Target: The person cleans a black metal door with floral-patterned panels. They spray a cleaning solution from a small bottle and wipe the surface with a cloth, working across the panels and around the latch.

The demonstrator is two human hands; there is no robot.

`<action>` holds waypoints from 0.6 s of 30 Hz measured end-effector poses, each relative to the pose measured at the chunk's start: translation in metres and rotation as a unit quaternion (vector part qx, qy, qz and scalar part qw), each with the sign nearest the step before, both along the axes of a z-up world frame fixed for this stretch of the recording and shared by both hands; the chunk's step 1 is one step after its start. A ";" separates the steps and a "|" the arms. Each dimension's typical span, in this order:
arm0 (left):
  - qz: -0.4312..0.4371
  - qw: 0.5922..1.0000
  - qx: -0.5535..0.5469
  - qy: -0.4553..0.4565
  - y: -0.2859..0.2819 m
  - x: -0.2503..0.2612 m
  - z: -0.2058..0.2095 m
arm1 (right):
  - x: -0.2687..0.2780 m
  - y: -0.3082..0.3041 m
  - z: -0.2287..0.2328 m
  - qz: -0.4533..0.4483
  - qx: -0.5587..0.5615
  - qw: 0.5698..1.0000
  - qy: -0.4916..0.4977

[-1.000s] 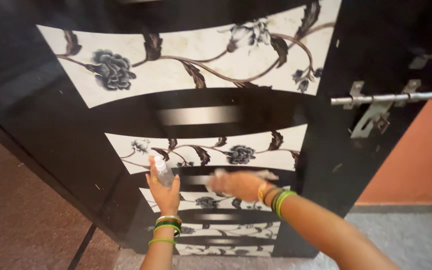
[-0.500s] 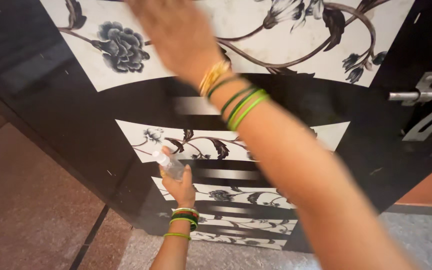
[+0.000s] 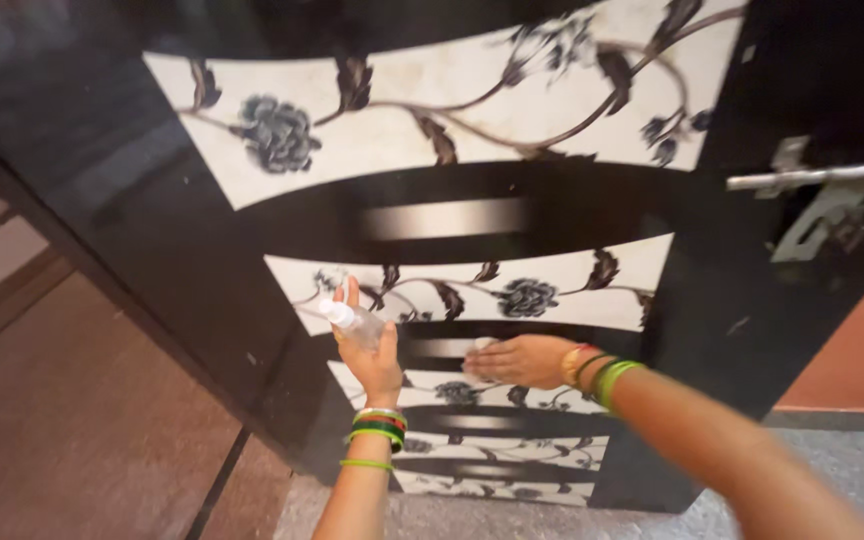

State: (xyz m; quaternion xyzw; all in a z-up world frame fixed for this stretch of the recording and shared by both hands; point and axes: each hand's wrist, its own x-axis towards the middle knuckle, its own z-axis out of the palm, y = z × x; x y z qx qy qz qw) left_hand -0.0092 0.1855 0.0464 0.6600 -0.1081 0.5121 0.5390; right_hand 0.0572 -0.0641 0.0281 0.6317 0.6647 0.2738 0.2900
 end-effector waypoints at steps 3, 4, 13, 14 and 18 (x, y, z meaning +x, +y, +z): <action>-0.044 0.999 -0.024 0.015 -0.016 0.004 -0.002 | 0.003 -0.044 0.085 0.033 0.077 0.994 -0.070; -0.061 0.998 -0.029 0.009 -0.022 0.005 -0.003 | 0.003 -0.050 0.123 0.018 0.089 0.979 -0.181; -0.088 0.996 -0.011 0.033 -0.034 0.008 -0.002 | -0.015 -0.081 0.342 -0.123 0.510 0.844 -0.108; -0.089 0.995 -0.011 0.035 -0.033 0.009 -0.003 | -0.012 -0.072 0.330 -0.115 0.530 0.831 -0.125; -0.100 0.995 -0.004 0.031 -0.026 0.016 -0.018 | -0.004 -0.039 0.213 -0.173 0.440 0.873 -0.119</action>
